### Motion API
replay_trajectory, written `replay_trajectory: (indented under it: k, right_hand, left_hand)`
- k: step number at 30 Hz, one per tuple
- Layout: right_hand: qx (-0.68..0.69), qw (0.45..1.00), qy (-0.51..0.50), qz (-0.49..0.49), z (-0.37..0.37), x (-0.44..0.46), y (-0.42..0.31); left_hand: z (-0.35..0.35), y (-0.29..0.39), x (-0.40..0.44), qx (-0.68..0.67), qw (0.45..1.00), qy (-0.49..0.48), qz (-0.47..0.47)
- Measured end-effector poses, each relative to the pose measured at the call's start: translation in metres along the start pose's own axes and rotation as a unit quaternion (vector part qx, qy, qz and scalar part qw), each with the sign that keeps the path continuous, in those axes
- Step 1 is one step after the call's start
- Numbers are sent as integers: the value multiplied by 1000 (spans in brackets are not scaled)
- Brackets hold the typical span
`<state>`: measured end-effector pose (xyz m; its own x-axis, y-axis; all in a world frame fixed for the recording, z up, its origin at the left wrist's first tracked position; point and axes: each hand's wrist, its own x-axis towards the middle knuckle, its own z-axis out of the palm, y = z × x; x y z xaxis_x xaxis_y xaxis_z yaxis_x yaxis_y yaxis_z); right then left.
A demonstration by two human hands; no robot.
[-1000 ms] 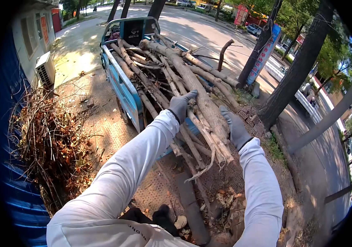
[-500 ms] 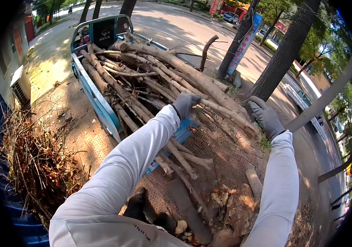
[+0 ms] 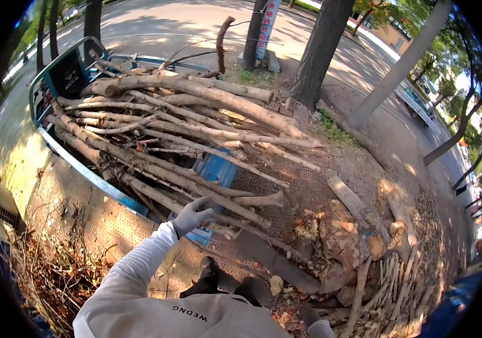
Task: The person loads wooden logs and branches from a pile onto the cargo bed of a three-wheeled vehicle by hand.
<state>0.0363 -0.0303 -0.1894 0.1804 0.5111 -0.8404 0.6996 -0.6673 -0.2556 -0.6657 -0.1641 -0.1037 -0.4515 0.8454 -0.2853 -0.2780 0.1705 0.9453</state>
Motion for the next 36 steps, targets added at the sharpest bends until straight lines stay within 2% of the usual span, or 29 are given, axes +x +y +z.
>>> replay_trajectory:
  k: [1, 2, 4, 6, 8, 10, 11, 12, 13, 14, 15, 16, 17, 19, 20, 21, 22, 24, 26, 28, 29, 30, 31, 32, 33, 34, 35, 36]
  right_hand:
    - [62, 997, -3, 52, 14, -40, 39]
    - [103, 991, -2, 89, 28, -68, 82]
    - [179, 973, 11, 144, 60, -124, 154]
    - [249, 947, 31, 201, 98, -174, 216]
    - [308, 916, 48, 253, 137, -211, 260]
    - [362, 888, 51, 277, 176, -230, 291]
    - [399, 877, 50, 264, 192, -230, 300]
    - [665, 716, -200, 68, 201, -176, 382]
    - [590, 804, -44, 60, 199, -178, 338]
    - [468, 872, 109, 87, 192, -190, 274]
    - [488, 866, 109, 30, 183, -193, 247]
    - [302, 947, 111, -5, 161, -204, 225]
    - [284, 944, 146, -82, 153, -215, 212]
    - [266, 942, 114, -170, 137, -220, 218]
    - [282, 937, 94, -181, 137, -209, 239]
    - [325, 922, 97, -187, 136, -208, 255]
    - [330, 922, 82, -187, 120, -227, 260]
    - [423, 890, 103, -133, 123, -221, 305]
    - [368, 918, 147, -19, 139, -206, 366]
    - [355, 899, 226, 120, 184, -188, 438]
    - [216, 914, 314, 140, 226, -164, 486]
    - [327, 896, 261, 145, 253, -152, 525]
    - [238, 944, 214, 76, 272, -153, 558]
    - [104, 958, 266, 28, 281, -171, 565]
    - [-33, 949, 312, -21, 292, -190, 573]
    - [59, 949, 308, -19, 327, -178, 599]
    - [2, 929, 366, -54, 324, -200, 590]
    - [51, 939, 340, 7, 337, -202, 591]
  left_hand:
    - [4, -12, -18, 36, 999, -25, -5]
    - [6, -37, -29, -29, 998, -50, -10]
    - [7, -79, -53, -37, 997, -20, -72]
    - [24, -86, -67, -81, 990, 4, -114]
    - [46, -103, -72, -68, 986, 19, -152]
    - [65, -100, -59, 42, 973, -180, -136]
    - [81, -94, -53, 61, 966, -213, -137]
    - [104, -84, -48, 173, 944, -275, -61]
    - [126, -74, -46, 277, 903, -329, 20]
    - [146, -61, -41, 288, 891, -351, 24]
    - [167, -43, -31, 431, 802, -393, 130]
    - [186, -27, -27, 552, 681, -422, 232]
    - [208, -13, -29, 563, 665, -430, 236]
    - [249, 1, -38, 570, 649, -430, 262]
    - [267, 4, -50, 566, 650, -421, 281]
    - [299, 29, -84, 580, 656, -421, 238]
    - [316, 20, -95, 584, 644, -433, 238]
    - [335, -5, -111, 502, 710, -443, 216]
    - [347, -38, -125, 532, 688, -444, 216]
    - [362, -58, -154, 546, 653, -491, 184]
    - [364, -78, -156, 525, 647, -523, 180]
    - [371, -86, -164, 528, 644, -523, 179]
    - [379, -93, -174, 513, 654, -545, 107]
    - [386, -100, -180, 494, 661, -564, 34]
    - [394, -102, -181, 518, 630, -578, 33]
    - [408, -100, -184, 521, 631, -574, 32]
    - [427, -95, -188, 571, 587, -573, 34]
    - [446, -91, -189, 618, 540, -570, 34]
